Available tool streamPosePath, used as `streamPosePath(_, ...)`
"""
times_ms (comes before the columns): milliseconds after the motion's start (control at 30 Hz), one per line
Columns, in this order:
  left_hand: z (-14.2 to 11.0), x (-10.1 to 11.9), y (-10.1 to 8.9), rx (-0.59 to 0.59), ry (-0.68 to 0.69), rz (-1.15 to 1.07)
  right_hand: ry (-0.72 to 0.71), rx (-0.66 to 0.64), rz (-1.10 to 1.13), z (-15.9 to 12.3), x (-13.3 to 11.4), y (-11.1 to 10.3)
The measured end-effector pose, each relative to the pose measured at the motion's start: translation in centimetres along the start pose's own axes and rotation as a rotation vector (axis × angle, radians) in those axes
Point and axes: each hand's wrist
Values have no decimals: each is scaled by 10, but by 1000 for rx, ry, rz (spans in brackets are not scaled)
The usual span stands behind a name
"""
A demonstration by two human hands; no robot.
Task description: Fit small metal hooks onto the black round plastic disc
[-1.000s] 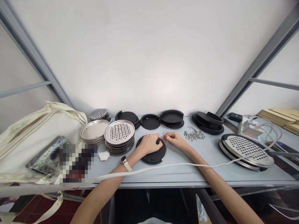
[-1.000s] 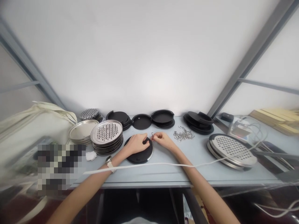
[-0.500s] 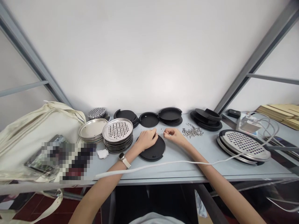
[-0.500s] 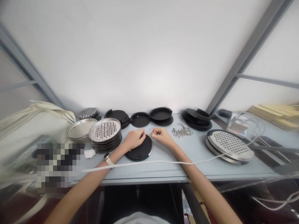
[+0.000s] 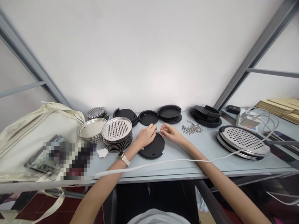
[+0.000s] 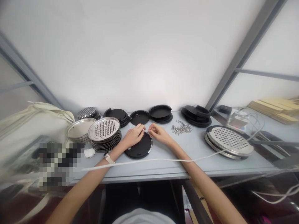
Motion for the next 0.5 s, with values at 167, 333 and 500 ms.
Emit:
streamPosePath(167, 1, -3, 2, 5, 30, -48, 4, -69, -1, -1, 2, 1)
streamPosePath(333, 2, -4, 2, -4, 22, -78, 20, -100, -83, -3, 7, 1)
streamPosePath(500, 2, -5, 2, 5, 40, -74, 16, -93, -145, -3, 8, 1)
Point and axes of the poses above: each hand's wrist, its own z-axis towards the middle knuckle, its own y-axis out of the palm, x = y × z, and after that the axes turned 9 degrees about -x, right-handed
